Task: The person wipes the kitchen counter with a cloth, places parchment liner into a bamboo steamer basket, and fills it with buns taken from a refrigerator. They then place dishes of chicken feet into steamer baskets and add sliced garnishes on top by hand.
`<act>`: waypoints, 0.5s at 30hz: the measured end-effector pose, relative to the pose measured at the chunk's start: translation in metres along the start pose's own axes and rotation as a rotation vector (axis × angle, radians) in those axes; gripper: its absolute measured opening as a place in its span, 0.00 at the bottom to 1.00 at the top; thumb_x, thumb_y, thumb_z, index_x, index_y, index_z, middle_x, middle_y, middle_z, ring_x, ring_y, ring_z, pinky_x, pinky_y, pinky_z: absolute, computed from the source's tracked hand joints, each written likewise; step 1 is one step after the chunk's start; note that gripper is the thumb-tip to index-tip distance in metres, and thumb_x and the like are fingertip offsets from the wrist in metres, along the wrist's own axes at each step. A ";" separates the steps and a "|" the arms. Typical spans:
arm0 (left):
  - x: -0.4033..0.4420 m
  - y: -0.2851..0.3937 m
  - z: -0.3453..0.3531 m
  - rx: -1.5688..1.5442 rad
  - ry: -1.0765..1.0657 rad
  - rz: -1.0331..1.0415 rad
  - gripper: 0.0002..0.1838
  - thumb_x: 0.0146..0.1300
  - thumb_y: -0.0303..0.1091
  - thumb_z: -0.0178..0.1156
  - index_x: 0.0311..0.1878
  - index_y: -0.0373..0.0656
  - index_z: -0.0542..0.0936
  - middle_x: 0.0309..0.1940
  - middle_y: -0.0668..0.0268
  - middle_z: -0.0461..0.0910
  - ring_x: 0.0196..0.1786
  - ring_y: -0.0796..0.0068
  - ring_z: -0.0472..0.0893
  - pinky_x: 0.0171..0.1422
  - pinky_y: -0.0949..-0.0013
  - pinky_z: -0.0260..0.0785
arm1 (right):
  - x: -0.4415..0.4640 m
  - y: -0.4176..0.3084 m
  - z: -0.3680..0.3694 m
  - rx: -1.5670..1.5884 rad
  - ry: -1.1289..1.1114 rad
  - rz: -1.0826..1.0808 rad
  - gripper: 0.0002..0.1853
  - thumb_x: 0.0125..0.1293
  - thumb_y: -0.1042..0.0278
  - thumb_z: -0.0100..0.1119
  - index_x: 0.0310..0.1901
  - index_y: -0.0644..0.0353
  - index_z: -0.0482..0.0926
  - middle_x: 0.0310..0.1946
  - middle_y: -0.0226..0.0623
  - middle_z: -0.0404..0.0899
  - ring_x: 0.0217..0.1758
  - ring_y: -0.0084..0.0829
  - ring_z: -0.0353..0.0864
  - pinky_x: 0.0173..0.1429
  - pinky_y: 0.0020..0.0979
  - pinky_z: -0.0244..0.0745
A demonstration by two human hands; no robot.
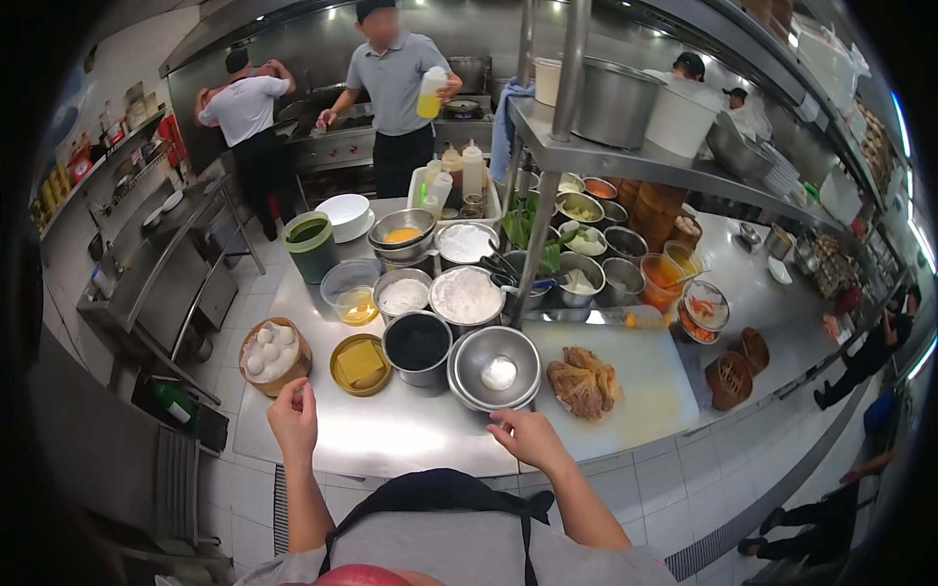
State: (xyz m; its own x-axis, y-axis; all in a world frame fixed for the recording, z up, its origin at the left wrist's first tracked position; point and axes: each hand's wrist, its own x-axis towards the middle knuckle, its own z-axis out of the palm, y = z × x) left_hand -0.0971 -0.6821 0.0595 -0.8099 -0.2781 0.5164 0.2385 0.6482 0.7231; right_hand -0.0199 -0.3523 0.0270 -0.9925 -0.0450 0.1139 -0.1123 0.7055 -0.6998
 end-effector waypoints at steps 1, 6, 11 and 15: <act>-0.001 0.003 0.002 0.002 -0.005 0.004 0.06 0.53 0.28 0.60 0.34 0.37 0.79 0.11 0.64 0.72 0.13 0.77 0.69 0.20 0.74 0.61 | -0.002 0.002 -0.001 0.003 0.003 0.006 0.13 0.56 0.60 0.58 0.40 0.57 0.79 0.22 0.38 0.79 0.25 0.37 0.79 0.33 0.32 0.72; -0.005 0.016 0.021 -0.038 -0.034 0.034 0.06 0.54 0.28 0.60 0.34 0.37 0.79 0.11 0.65 0.71 0.13 0.78 0.69 0.20 0.75 0.60 | -0.013 0.018 -0.009 -0.021 0.035 0.053 0.13 0.56 0.60 0.58 0.40 0.57 0.79 0.23 0.38 0.79 0.26 0.39 0.78 0.33 0.34 0.72; -0.008 0.036 0.033 -0.035 -0.098 0.075 0.06 0.56 0.28 0.59 0.35 0.37 0.79 0.11 0.68 0.69 0.14 0.84 0.66 0.20 0.78 0.58 | -0.022 0.025 -0.022 -0.026 0.053 0.090 0.12 0.56 0.59 0.57 0.38 0.56 0.79 0.23 0.39 0.79 0.27 0.41 0.78 0.34 0.37 0.71; -0.016 0.044 0.050 -0.107 -0.127 0.096 0.06 0.58 0.27 0.57 0.36 0.35 0.79 0.11 0.72 0.66 0.14 0.87 0.63 0.19 0.80 0.56 | -0.032 0.033 -0.031 -0.020 0.080 0.072 0.10 0.57 0.60 0.56 0.33 0.58 0.78 0.24 0.40 0.79 0.27 0.42 0.78 0.34 0.38 0.71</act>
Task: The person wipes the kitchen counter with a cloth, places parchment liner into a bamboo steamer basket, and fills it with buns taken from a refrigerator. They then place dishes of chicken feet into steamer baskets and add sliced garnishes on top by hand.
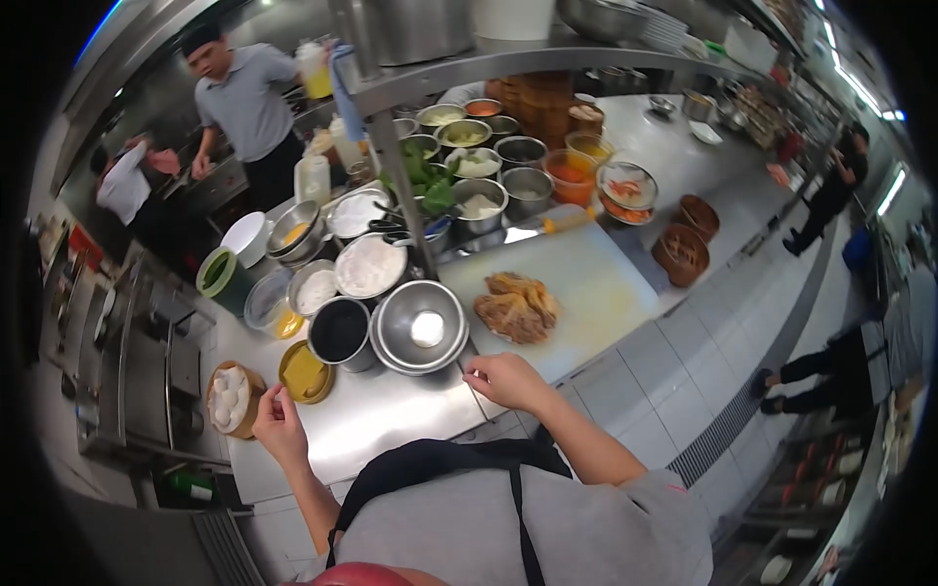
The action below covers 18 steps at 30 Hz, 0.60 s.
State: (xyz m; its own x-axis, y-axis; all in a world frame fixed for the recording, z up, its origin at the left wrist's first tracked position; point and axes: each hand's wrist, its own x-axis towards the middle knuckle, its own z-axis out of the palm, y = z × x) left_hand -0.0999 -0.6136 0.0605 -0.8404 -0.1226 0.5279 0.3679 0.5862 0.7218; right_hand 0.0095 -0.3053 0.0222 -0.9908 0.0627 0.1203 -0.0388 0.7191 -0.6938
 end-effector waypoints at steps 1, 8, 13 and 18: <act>0.000 0.005 0.006 -0.007 -0.021 0.008 0.06 0.58 0.27 0.57 0.36 0.35 0.79 0.11 0.72 0.66 0.14 0.87 0.63 0.19 0.80 0.56 | -0.002 0.004 -0.005 0.002 0.012 0.020 0.10 0.57 0.60 0.56 0.33 0.58 0.78 0.24 0.40 0.79 0.27 0.42 0.78 0.34 0.38 0.71; -0.015 0.054 0.053 -0.122 -0.108 0.069 0.06 0.59 0.26 0.56 0.36 0.34 0.79 0.12 0.73 0.67 0.14 0.89 0.62 0.19 0.82 0.54 | -0.019 0.033 -0.047 -0.039 0.077 0.051 0.08 0.56 0.63 0.57 0.29 0.59 0.78 0.22 0.40 0.77 0.28 0.41 0.77 0.33 0.38 0.71; -0.035 0.095 0.099 -0.171 -0.182 0.127 0.06 0.58 0.25 0.57 0.38 0.36 0.79 0.14 0.73 0.68 0.16 0.89 0.63 0.20 0.83 0.54 | -0.024 0.079 -0.085 -0.092 0.158 -0.001 0.08 0.55 0.63 0.57 0.29 0.58 0.78 0.25 0.40 0.76 0.30 0.42 0.76 0.35 0.37 0.71; -0.081 0.146 0.164 -0.201 -0.164 0.075 0.07 0.58 0.26 0.57 0.39 0.36 0.79 0.15 0.72 0.71 0.17 0.88 0.65 0.21 0.82 0.57 | -0.016 0.177 -0.191 -0.217 0.387 -0.052 0.06 0.53 0.66 0.57 0.27 0.58 0.78 0.31 0.38 0.76 0.32 0.39 0.76 0.36 0.34 0.72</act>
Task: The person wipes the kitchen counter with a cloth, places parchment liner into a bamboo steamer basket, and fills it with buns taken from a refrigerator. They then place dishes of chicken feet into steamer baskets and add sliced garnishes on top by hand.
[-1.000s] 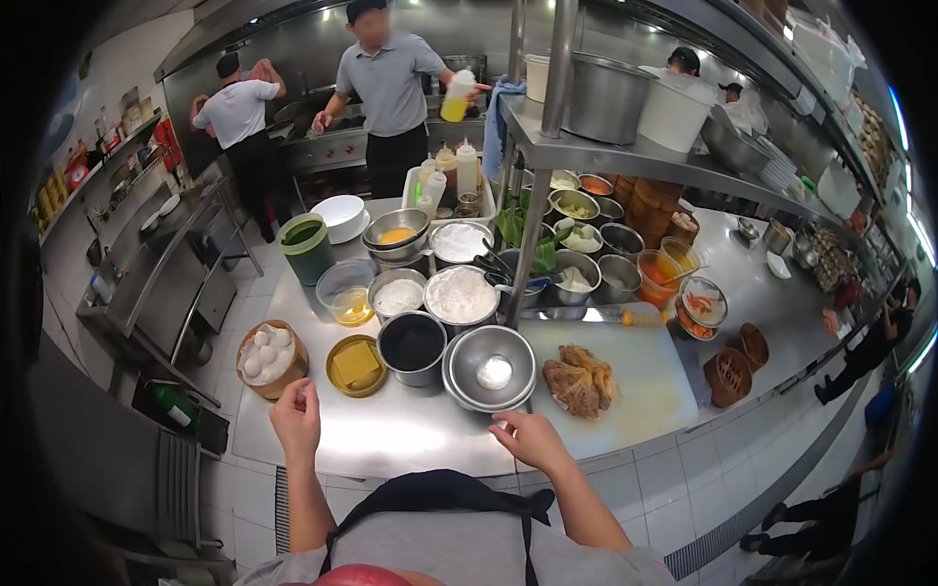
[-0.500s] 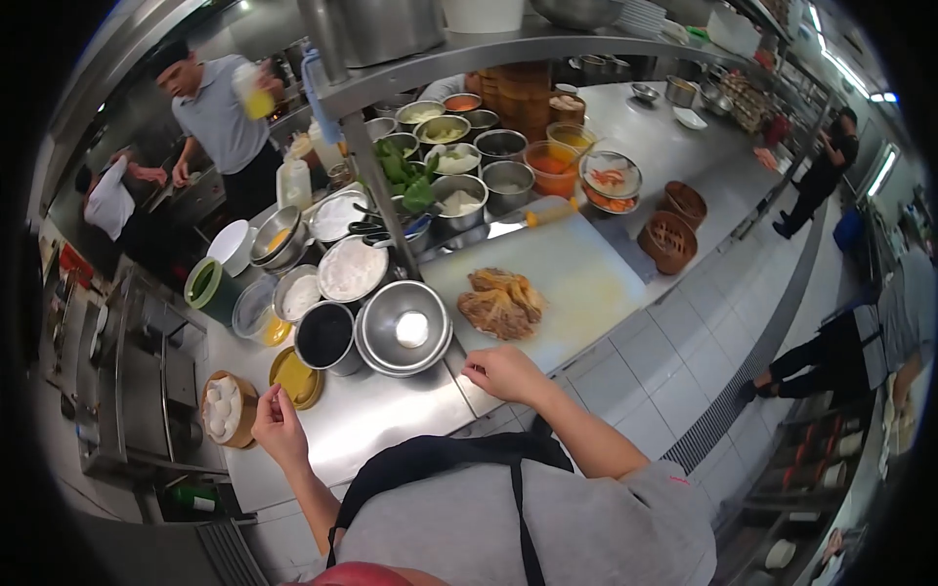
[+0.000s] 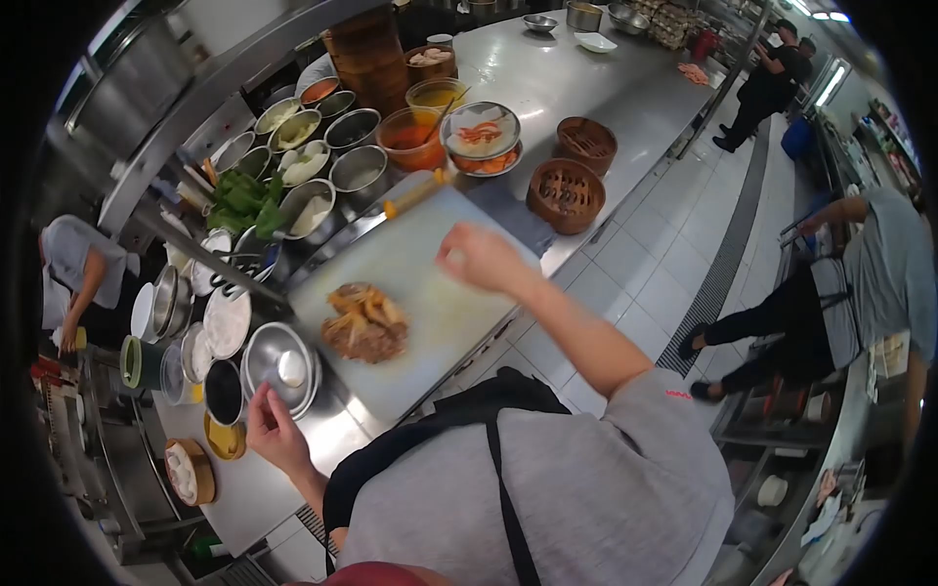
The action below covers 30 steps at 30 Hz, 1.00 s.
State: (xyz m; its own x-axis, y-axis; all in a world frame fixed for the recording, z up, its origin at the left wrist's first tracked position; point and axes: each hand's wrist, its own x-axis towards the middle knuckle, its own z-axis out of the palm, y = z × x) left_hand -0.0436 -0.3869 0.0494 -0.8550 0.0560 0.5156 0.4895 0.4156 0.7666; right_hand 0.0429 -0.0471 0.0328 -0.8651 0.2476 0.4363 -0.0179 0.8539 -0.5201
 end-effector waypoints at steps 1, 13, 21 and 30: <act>-0.009 0.006 0.021 -0.032 0.011 -0.036 0.07 0.58 0.26 0.57 0.40 0.36 0.79 0.15 0.72 0.71 0.17 0.88 0.65 0.22 0.82 0.57 | 0.010 0.041 -0.021 -0.097 0.077 0.032 0.06 0.53 0.67 0.57 0.27 0.59 0.78 0.31 0.39 0.76 0.35 0.39 0.76 0.38 0.35 0.72; -0.114 0.099 0.225 -0.025 -0.421 -0.081 0.08 0.51 0.32 0.62 0.35 0.43 0.81 0.15 0.64 0.75 0.16 0.75 0.74 0.22 0.74 0.66 | -0.011 0.324 -0.141 -0.616 -0.134 0.415 0.18 0.52 0.55 0.61 0.44 0.50 0.77 0.41 0.34 0.76 0.50 0.36 0.72 0.51 0.45 0.62; -0.166 0.130 0.272 0.193 -0.419 0.017 0.08 0.52 0.35 0.61 0.35 0.45 0.81 0.15 0.65 0.75 0.18 0.70 0.75 0.25 0.68 0.67 | -0.002 0.417 -0.170 -0.270 0.013 0.267 0.15 0.58 0.57 0.52 0.43 0.53 0.78 0.44 0.37 0.77 0.53 0.39 0.71 0.57 0.55 0.56; -0.272 0.203 0.285 0.157 -0.291 -0.283 0.08 0.53 0.33 0.61 0.36 0.41 0.80 0.14 0.66 0.73 0.15 0.78 0.69 0.22 0.74 0.61 | -0.009 0.478 -0.218 -0.343 -0.112 -0.058 0.13 0.48 0.70 0.63 0.37 0.59 0.78 0.37 0.43 0.75 0.48 0.43 0.70 0.49 0.38 0.67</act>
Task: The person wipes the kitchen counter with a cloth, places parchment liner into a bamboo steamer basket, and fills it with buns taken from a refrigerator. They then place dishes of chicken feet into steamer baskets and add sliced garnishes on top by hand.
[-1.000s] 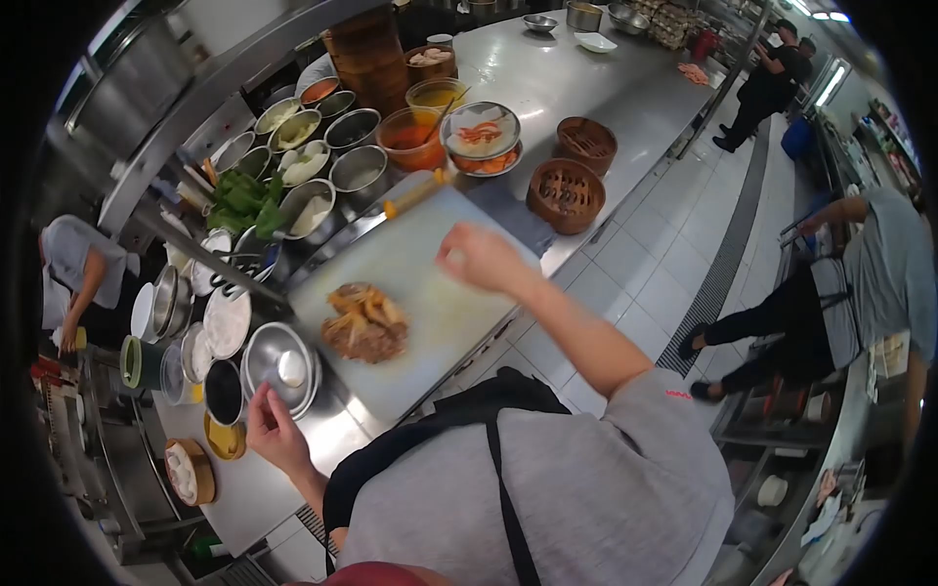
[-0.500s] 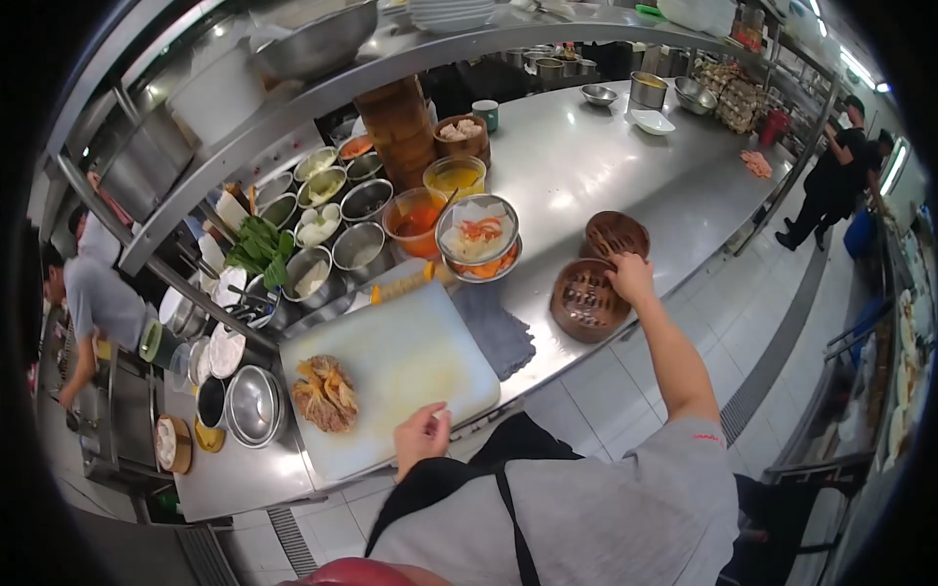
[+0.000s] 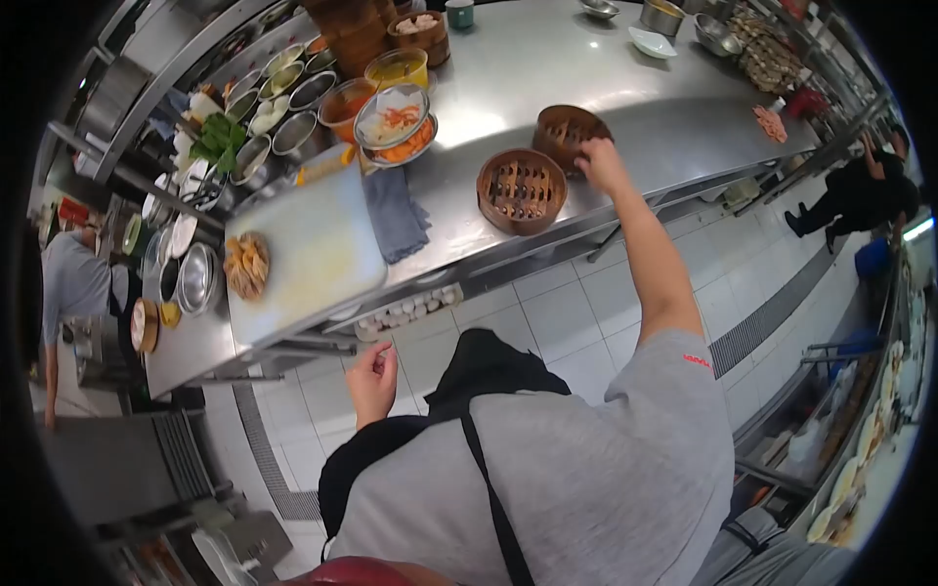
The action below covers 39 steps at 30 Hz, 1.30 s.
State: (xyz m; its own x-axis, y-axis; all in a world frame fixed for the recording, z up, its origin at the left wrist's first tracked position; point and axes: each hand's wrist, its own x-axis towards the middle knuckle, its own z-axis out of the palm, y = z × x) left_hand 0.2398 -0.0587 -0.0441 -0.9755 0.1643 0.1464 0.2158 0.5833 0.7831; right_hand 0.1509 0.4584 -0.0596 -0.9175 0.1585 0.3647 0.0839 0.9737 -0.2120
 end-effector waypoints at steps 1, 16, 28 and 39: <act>-0.007 0.006 0.003 0.013 0.010 -0.020 0.08 0.53 0.33 0.61 0.36 0.41 0.80 0.14 0.66 0.73 0.15 0.78 0.69 0.22 0.74 0.61 | 0.000 0.002 0.000 0.017 -0.014 -0.014 0.13 0.48 0.70 0.63 0.37 0.59 0.78 0.37 0.43 0.75 0.48 0.43 0.70 0.49 0.38 0.67; 0.152 0.108 0.179 -0.879 -0.265 -0.457 0.35 0.62 0.57 0.45 0.66 0.46 0.56 0.63 0.63 0.59 0.64 0.67 0.59 0.66 0.65 0.49 | -0.030 -0.084 -0.076 0.596 -0.066 -0.439 0.42 0.43 0.52 0.70 0.61 0.51 0.62 0.64 0.46 0.50 0.66 0.52 0.50 0.65 0.45 0.54; 0.254 0.119 0.228 -0.988 -0.108 -0.302 0.29 0.61 0.51 0.51 0.60 0.45 0.64 0.51 0.61 0.71 0.49 0.68 0.72 0.51 0.62 0.63 | 0.104 0.037 -0.033 0.470 0.032 -0.388 0.24 0.48 0.61 0.67 0.48 0.55 0.73 0.59 0.44 0.59 0.64 0.46 0.56 0.63 0.40 0.58; 0.199 0.059 0.203 0.036 0.224 -0.188 0.12 0.53 0.42 0.60 0.24 0.43 0.78 0.18 0.62 0.75 0.21 0.62 0.74 0.25 0.64 0.65 | 0.485 -0.084 0.051 0.338 0.236 -0.465 0.12 0.51 0.65 0.64 0.36 0.61 0.78 0.32 0.41 0.78 0.35 0.35 0.79 0.42 0.31 0.75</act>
State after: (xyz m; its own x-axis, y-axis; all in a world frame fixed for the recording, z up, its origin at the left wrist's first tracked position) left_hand 0.0673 0.1693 -0.0915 -0.9828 -0.1268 0.1341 0.0281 0.6155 0.7876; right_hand -0.3210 0.4450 0.0884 -0.7144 -0.2002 0.6705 -0.4672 0.8498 -0.2440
